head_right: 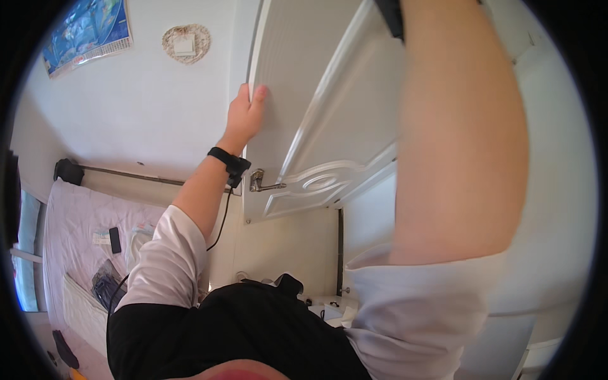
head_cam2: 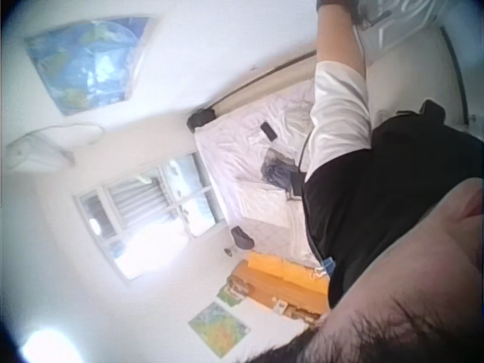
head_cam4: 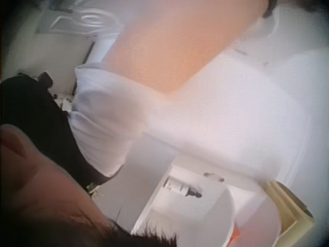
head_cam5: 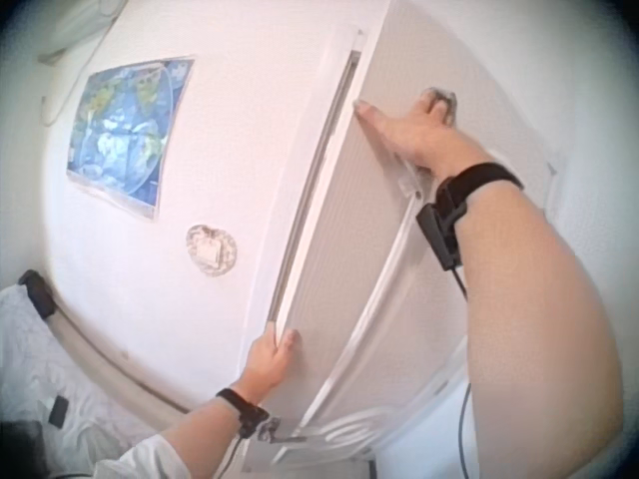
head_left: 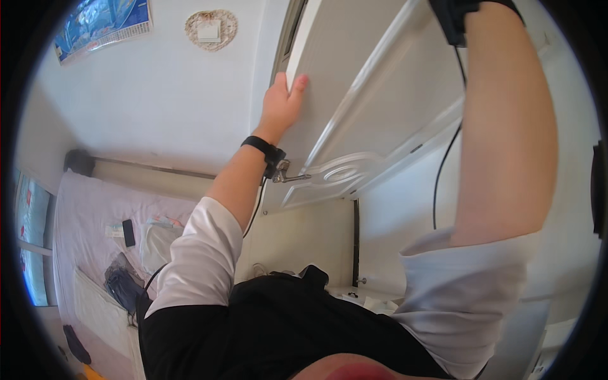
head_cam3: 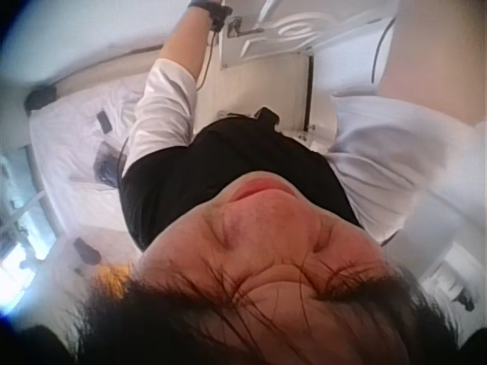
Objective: The recorder wipes down a white door and the interior of a shelf/cabinet with a cloth.
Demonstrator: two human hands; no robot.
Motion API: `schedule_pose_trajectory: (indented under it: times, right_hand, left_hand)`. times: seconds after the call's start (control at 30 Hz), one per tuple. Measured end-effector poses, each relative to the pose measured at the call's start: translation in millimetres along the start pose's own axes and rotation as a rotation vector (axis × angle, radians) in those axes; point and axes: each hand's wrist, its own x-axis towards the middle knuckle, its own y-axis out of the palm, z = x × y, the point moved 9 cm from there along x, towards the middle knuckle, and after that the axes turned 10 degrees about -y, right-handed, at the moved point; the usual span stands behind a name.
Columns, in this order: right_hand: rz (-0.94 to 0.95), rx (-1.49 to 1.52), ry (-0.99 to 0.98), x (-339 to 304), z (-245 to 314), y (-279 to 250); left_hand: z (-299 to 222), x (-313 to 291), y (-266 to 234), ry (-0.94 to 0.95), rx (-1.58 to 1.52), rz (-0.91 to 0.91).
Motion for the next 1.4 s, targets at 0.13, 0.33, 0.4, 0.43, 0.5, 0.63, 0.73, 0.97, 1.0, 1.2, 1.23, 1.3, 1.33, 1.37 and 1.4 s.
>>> schedule_pose_trajectory:
  times: [0.13,0.33,0.4,0.43,0.5,0.63,0.73,0.97,1.0,1.2,1.23,1.3,1.33,1.37,1.4]
  right_hand:
    - [0.126,0.148,0.021,-20,6,12]
    - [0.212,0.183,0.090,-72,3,31]
    - [0.273,0.166,0.116,-91,13,31]
    - [0.322,0.143,0.102,-108,23,34]
    - [0.357,0.136,0.070,-118,36,38]
    - [0.460,0.199,0.029,-105,37,50]
    - [0.294,0.205,0.037,-70,23,48]
    - [-0.010,0.189,-0.073,15,-31,38]
    - [-0.001,0.173,-0.051,13,-28,39]
    - [-0.071,0.172,-0.111,-5,-27,50]
    - [-0.066,0.159,-0.142,-12,-27,56]
    - [-0.018,0.158,-0.139,-33,-28,71]
    - [0.026,0.168,-0.140,-46,-27,80]
    - [0.028,0.159,-0.123,-61,-30,86]
    - [0.035,0.165,-0.137,-75,-33,93]
  left_hand:
    - [5,1,-2,-0.011,0.023,0.040]
    - [-13,-4,6,0.037,0.104,0.126]
    - [-21,-6,4,0.078,0.086,0.125]
    - [-19,-6,4,0.070,0.123,0.110]
    - [-13,-4,-8,0.071,0.166,0.070]
    - [-6,0,-4,0.085,0.183,0.057]
    - [-5,-6,1,0.041,0.180,0.089]
    - [-20,-13,1,0.005,0.057,0.153]
    - [-17,-13,-5,-0.007,0.077,0.145]
    - [-15,-16,-8,0.003,0.041,0.111]
    - [-13,-14,-6,0.003,0.035,0.118]
    - [-12,-13,-13,0.022,0.032,0.049]
    - [-12,-14,-14,0.029,0.038,0.052]
    - [-14,-15,-12,0.030,0.040,0.071]
    - [-15,-13,-8,0.013,0.059,0.083]
